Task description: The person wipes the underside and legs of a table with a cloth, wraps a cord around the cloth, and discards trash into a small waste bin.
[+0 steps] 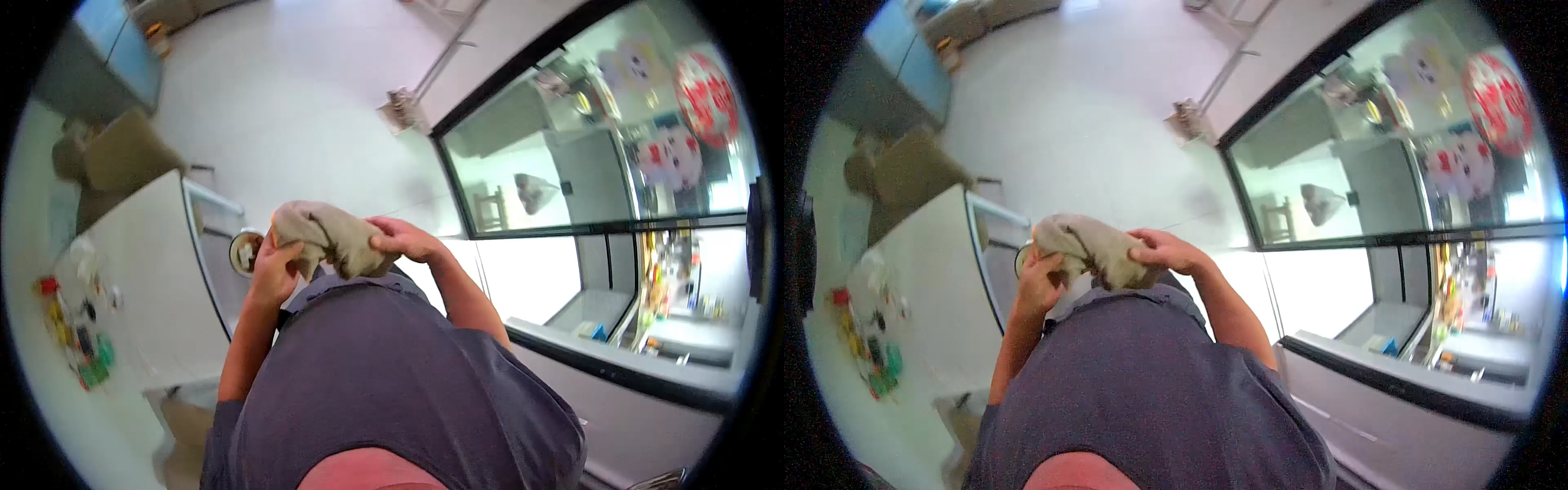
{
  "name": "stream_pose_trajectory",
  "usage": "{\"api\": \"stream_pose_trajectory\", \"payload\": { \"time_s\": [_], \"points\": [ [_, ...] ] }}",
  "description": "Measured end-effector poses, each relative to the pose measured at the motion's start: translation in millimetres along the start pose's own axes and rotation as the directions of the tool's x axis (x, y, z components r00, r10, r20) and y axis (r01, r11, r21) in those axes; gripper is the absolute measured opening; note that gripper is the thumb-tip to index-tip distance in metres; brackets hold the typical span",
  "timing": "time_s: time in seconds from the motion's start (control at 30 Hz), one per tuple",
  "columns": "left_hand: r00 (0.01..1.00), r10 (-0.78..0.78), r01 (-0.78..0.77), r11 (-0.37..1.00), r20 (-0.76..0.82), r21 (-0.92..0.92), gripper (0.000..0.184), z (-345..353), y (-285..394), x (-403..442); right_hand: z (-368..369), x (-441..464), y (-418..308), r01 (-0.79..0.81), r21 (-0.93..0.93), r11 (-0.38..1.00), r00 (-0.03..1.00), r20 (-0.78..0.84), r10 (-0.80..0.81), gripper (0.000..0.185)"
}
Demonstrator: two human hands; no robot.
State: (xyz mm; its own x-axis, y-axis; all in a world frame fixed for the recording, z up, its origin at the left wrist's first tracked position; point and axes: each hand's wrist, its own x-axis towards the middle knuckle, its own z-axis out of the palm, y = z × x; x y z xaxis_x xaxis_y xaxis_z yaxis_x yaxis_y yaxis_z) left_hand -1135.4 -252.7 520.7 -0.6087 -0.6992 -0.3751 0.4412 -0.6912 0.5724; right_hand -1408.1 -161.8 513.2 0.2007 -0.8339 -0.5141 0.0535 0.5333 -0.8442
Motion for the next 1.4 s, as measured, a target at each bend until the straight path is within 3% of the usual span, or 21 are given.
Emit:
{"api": "stream_pose_trajectory", "payload": {
  "time_s": [0.03, 0.1, 0.13, 0.17, 0.23, 0.27, 0.37, 0.43, 0.5, 0.53, 0.63, 0.7, 0.73, 0.77, 0.83, 0.9, 1.03, 1.13, 1.3, 1.37, 1.4],
  "points": [
    [0.997, -0.004, 0.003, 1.000, -0.075, -0.013, 0.053, 1, -4, -4, -3, 3, 11, -0.002, 0.032, 0.999, 0.998, 0.055, 0.000, 0.075],
    [0.998, -0.023, 0.023, 1.000, 0.052, -0.001, 0.054, 16, -8, 8, -16, -6, 29, 0.122, 0.012, 0.992, 0.983, 0.139, -0.122, 0.075],
    [0.991, -0.008, 0.008, 1.000, 0.132, 0.001, 0.055, 33, -21, 15, -28, -19, 47, 0.087, 0.057, 0.995, 0.980, 0.176, -0.096, 0.076],
    [0.991, -0.011, 0.011, 1.000, 0.134, -0.004, 0.055, 22, -18, 13, -29, -15, 54, 0.081, 0.013, 0.997, 0.987, 0.136, -0.082, 0.064],
    [0.948, -0.048, 0.042, 0.999, 0.315, 0.026, 0.057, 40, -27, 40, -46, -39, 44, 0.022, 0.003, 1.000, 0.997, 0.072, -0.023, 0.054],
    [0.959, -0.036, 0.032, 0.999, 0.280, 0.021, 0.058, 41, -30, 40, -49, -36, 52, 0.046, 0.033, 0.998, 0.997, 0.064, -0.048, 0.043],
    [0.975, -0.051, 0.042, 0.998, 0.217, 0.050, 0.058, 75, -49, 52, -88, -57, 72, 0.063, 0.035, 0.997, 0.997, -0.048, -0.061, 0.042],
    [0.975, -0.067, 0.042, 0.992, 0.212, 0.121, 0.059, 89, -70, 77, -115, -85, 77, 0.290, 0.300, 0.909, 0.951, -0.198, -0.238, 0.037],
    [0.969, -0.040, 0.003, 0.989, 0.243, 0.151, 0.059, 92, -77, 84, -126, -99, 72, 0.307, 0.321, 0.896, 0.935, -0.277, -0.221, 0.030],
    [0.948, -0.106, 0.057, 0.984, 0.300, 0.170, 0.062, 110, -87, 97, -143, -119, 78, 0.375, 0.532, 0.759, 0.923, -0.288, -0.255, 0.033],
    [0.964, -0.172, 0.110, 0.953, 0.203, 0.284, 0.068, 137, -115, 118, -154, -166, 48, 0.533, 0.512, 0.673, 0.839, -0.422, -0.344, 0.040],
    [0.956, -0.173, 0.102, 0.954, 0.238, 0.282, 0.070, 143, -120, 124, -154, -181, 35, 0.585, 0.462, 0.666, 0.799, -0.470, -0.376, 0.042],
    [0.943, -0.288, 0.217, 0.912, 0.168, 0.347, 0.068, 153, -129, 131, -158, -192, 39, 0.633, 0.423, 0.649, 0.755, -0.523, -0.396, 0.044],
    [0.923, -0.372, 0.306, 0.867, 0.101, 0.394, 0.067, 158, -133, 139, -160, -191, 41, 0.644, 0.392, 0.657, 0.738, -0.546, -0.397, 0.047],
    [0.945, -0.328, 0.298, 0.845, -0.011, 0.444, 0.062, 161, -150, 151, -158, -203, 42, 0.644, 0.358, 0.676, 0.662, -0.704, -0.257, 0.047],
    [0.943, -0.331, 0.274, 0.825, 0.029, 0.495, 0.057, 157, -162, 172, -157, -204, 46, 0.666, 0.301, 0.682, 0.602, -0.757, -0.254, 0.043],
    [0.869, -0.478, 0.378, 0.808, 0.130, 0.452, 0.040, 182, -146, 196, -157, -213, 51, 0.714, 0.363, 0.599, 0.487, -0.872, -0.053, 0.031],
    [0.801, -0.508, 0.417, 0.853, 0.316, 0.315, 0.021, 192, -132, 214, -154, -220, 66, 0.682, 0.352, 0.641, 0.418, -0.907, 0.052, 0.031],
    [0.768, -0.535, 0.488, 0.845, 0.351, 0.218, 0.024, 215, -108, 230, -136, -217, 78, 0.635, 0.361, 0.683, 0.280, -0.931, 0.232, 0.033],
    [0.752, -0.505, 0.438, 0.863, 0.423, 0.253, 0.024, 222, -98, 240, -129, -219, 81, 0.368, 0.216, 0.904, 0.194, -0.969, 0.152, 0.033],
    [0.720, -0.502, 0.428, 0.865, 0.479, 0.262, 0.024, 228, -90, 243, -123, -221, 85, 0.291, 0.212, 0.933, 0.200, -0.967, 0.157, 0.033]
  ]
}}
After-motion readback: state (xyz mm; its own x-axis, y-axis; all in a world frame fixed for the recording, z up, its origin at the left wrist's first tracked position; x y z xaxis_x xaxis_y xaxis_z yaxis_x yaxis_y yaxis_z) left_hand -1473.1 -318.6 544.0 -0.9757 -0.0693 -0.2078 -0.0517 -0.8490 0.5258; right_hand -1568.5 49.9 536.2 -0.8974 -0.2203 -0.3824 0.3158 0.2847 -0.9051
